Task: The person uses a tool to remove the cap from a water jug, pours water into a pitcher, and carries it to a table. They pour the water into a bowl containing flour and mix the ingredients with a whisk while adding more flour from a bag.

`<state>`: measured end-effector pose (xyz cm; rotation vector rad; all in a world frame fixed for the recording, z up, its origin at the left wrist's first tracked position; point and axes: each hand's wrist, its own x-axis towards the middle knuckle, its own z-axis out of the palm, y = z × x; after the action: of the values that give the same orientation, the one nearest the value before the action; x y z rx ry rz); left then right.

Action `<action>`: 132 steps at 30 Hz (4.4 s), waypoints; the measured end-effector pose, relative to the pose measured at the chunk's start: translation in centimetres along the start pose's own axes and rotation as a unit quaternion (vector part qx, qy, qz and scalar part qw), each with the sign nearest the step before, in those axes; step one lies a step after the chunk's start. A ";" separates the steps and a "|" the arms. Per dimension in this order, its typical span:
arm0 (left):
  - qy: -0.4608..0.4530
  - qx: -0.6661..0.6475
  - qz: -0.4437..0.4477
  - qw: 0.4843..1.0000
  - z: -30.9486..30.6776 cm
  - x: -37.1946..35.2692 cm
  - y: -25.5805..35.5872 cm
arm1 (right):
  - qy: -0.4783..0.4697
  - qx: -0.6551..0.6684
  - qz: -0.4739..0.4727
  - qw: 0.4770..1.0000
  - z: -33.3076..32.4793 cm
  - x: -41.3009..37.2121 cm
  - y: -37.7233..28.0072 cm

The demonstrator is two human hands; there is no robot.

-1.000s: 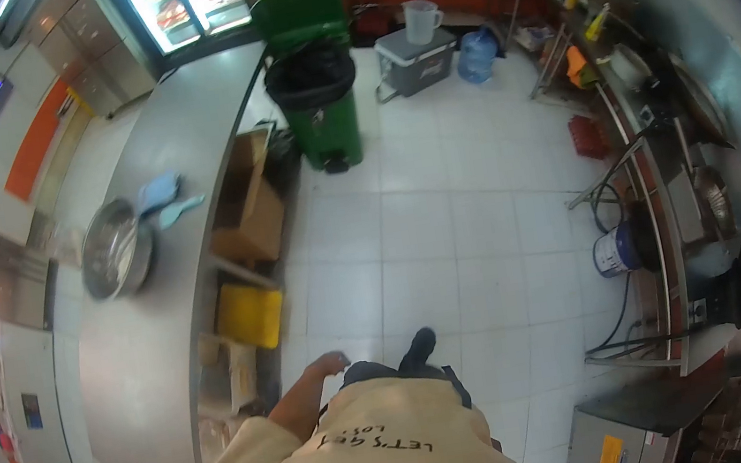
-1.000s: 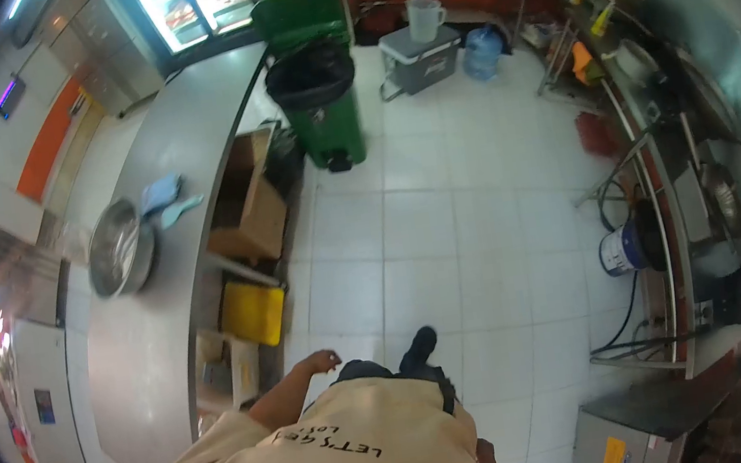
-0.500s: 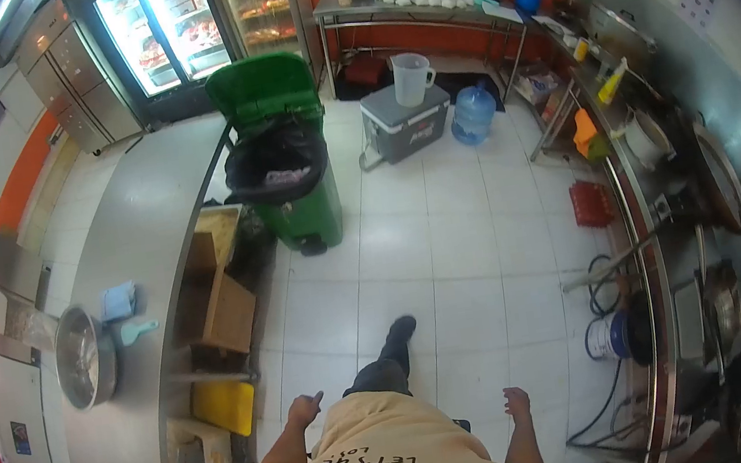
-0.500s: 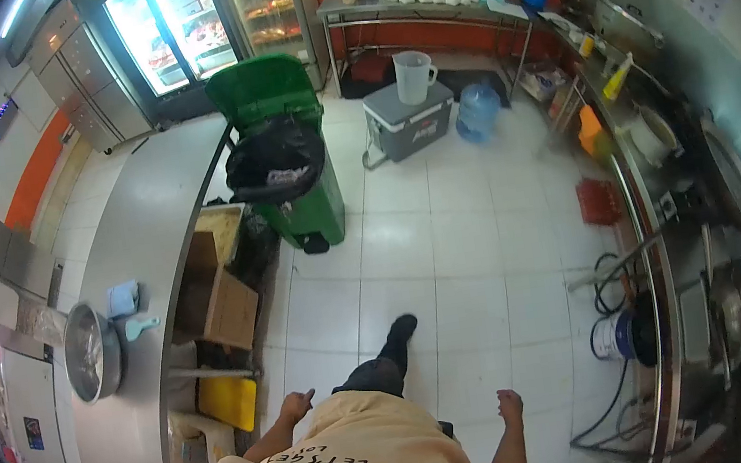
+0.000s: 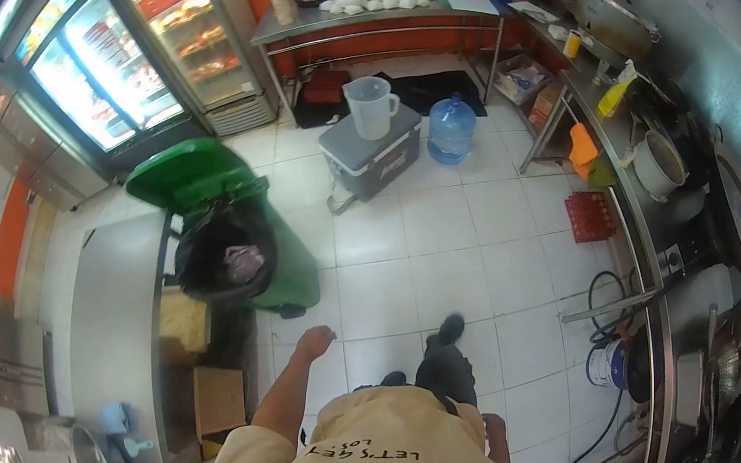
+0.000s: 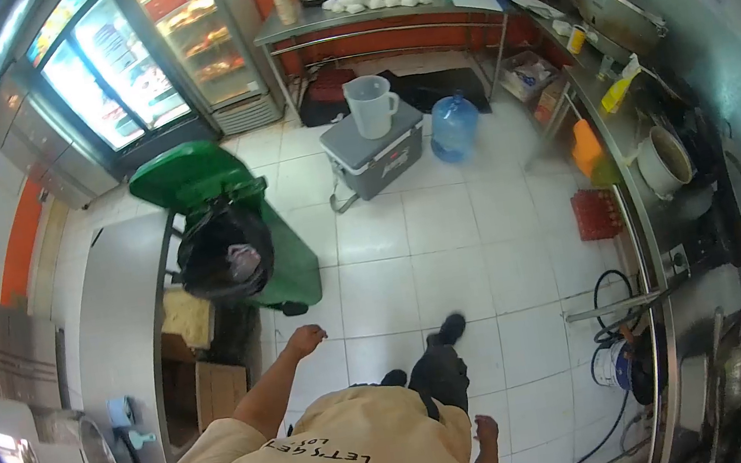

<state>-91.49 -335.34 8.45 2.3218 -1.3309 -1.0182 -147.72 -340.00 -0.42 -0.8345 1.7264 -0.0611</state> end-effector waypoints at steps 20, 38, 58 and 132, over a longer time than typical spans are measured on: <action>0.003 -0.362 -0.111 0.926 -8.1 40.9 23.4 | 0.027 0.001 -0.257 0.966 -15.9 25.7 -50.8; 0.101 -0.608 -0.353 0.704 -22.2 78.6 21.5 | 0.106 -0.149 -0.210 0.960 -7.6 34.6 -67.0; 0.297 -0.783 -0.260 0.481 -19.0 88.7 24.6 | -0.279 -0.571 -0.186 0.749 -15.2 68.8 -101.3; 0.365 -0.562 -0.606 0.429 32.4 78.2 14.6 | -0.291 -0.811 -0.483 0.158 44.6 66.2 -69.6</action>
<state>-97.66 -405.34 -40.97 1.6554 1.3196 -0.4925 -80.47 -412.04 -39.18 -2.7742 -0.6325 1.3152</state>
